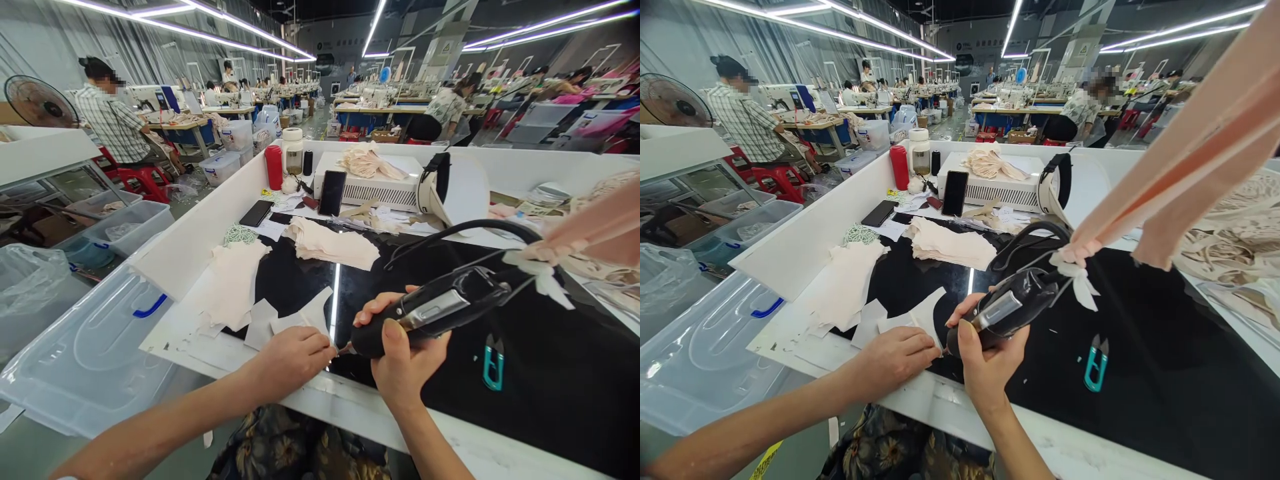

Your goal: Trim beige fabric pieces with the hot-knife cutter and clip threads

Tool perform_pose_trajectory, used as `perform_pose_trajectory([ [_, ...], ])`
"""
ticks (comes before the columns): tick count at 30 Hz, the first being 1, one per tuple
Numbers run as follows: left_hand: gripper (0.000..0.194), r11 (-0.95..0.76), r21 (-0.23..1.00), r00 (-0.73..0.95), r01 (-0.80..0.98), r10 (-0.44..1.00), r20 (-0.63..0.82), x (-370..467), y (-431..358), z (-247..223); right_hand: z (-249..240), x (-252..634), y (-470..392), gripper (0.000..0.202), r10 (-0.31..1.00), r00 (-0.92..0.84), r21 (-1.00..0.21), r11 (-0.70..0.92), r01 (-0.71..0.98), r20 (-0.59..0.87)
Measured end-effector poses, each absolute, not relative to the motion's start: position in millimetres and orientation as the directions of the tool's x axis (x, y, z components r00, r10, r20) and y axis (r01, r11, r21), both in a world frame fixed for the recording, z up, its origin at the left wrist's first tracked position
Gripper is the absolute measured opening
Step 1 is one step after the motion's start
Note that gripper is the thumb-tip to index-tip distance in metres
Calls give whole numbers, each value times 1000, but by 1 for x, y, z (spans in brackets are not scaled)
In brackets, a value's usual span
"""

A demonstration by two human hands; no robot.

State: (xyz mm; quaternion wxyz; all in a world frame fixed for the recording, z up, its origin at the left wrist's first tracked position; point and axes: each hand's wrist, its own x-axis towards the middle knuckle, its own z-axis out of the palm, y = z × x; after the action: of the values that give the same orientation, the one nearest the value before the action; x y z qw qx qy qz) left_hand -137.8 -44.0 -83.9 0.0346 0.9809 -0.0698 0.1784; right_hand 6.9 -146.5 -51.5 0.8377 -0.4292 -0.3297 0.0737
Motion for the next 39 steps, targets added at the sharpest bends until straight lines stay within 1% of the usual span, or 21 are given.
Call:
perform_pose_trajectory([
  [5,18,-992,-11,909,-125,-119,399,-139,-44,-85,-52,7,-146,41,405,772,-764,626,157,490],
  [10,16,-991,-25,909,-129,-129,396,-141,-45,-87,-53,7,-146,42,402,773,-763,627,158,491],
  [14,17,-988,-36,892,-149,-150,427,-142,-43,-87,-52,7,-146,41,402,772,-759,633,154,492],
  [17,21,-988,-23,899,-153,-149,412,-144,-40,-88,-51,7,-145,40,396,769,-752,639,160,501],
  [22,26,-993,13,928,-118,-105,357,-147,-38,-90,-50,6,-145,40,394,772,-757,632,166,499],
  [28,28,-994,38,922,-106,-84,377,-150,-38,-89,-50,6,-145,40,388,767,-748,639,176,512],
  [35,34,-995,61,945,-83,-59,322,-153,-38,-93,-44,8,-137,39,348,800,-743,646,173,489],
  [39,32,-995,69,943,-72,-46,329,-152,-37,-95,-41,9,-130,38,325,812,-731,660,173,485],
])
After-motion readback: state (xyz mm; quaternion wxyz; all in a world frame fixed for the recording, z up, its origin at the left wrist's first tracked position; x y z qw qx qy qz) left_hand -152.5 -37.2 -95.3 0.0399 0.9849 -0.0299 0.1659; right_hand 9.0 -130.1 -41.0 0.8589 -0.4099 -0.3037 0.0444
